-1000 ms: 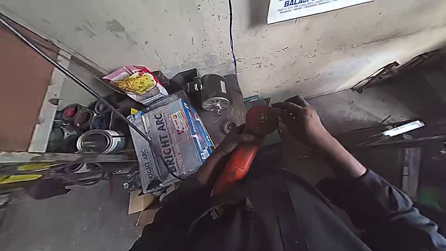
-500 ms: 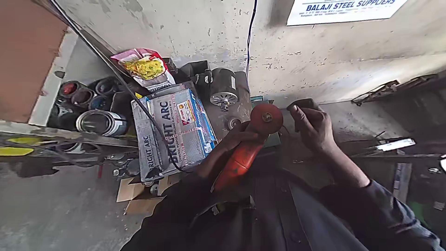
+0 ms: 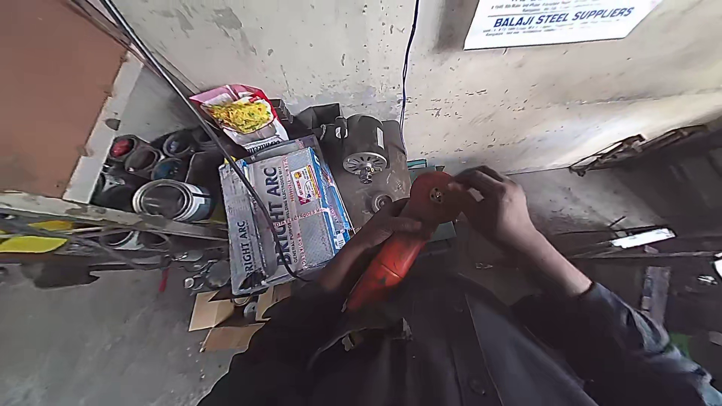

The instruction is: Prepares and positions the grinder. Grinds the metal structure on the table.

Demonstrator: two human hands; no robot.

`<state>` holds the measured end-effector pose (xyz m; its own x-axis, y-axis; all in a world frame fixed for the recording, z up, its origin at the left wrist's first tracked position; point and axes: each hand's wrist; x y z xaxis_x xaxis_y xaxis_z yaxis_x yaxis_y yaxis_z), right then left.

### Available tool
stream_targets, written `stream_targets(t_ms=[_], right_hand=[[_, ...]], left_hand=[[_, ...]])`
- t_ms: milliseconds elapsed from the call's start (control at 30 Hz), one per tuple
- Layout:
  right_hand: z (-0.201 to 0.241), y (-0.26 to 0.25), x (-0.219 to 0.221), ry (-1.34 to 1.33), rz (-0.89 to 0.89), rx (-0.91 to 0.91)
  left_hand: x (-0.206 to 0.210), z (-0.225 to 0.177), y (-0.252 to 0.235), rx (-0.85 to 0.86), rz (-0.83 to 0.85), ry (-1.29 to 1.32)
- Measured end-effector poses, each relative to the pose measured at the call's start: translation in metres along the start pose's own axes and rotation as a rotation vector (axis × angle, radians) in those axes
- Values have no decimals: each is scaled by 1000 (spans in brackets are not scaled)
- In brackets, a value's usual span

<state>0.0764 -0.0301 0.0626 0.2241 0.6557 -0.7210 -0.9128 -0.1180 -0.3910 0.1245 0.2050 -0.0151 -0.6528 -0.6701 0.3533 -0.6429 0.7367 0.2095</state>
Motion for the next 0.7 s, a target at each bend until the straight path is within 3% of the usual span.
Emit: stream_targets(t_ms=[133, 200, 300, 367, 567, 700], right_hand=[[-17, -26, 19, 6, 178, -422], [-18, -19, 33, -60, 195, -377], [2, 13, 49, -40, 79, 0], [6, 26, 43, -61, 103, 79], [-49, 7, 2, -66, 333, -459], [-75, 11, -3, -166, 340, -472]], left_hand=[[5, -3, -4, 7, 19, -81], [9, 2, -2, 16, 2, -100], [10, 16, 5, 8, -5, -106], [18, 21, 8, 20, 2, -94], [27, 17, -10, 53, 87, -49], [50, 25, -25, 44, 41, -141]])
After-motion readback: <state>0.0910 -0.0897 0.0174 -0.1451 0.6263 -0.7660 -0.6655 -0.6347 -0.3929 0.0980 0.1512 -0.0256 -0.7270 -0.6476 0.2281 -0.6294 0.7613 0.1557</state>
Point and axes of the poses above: each hand's wrist, its own y-axis away from the middle knuckle, its own x-axis out of the palm, z = x × y, and after that the axes turned 6 degrees about -y, right-handed
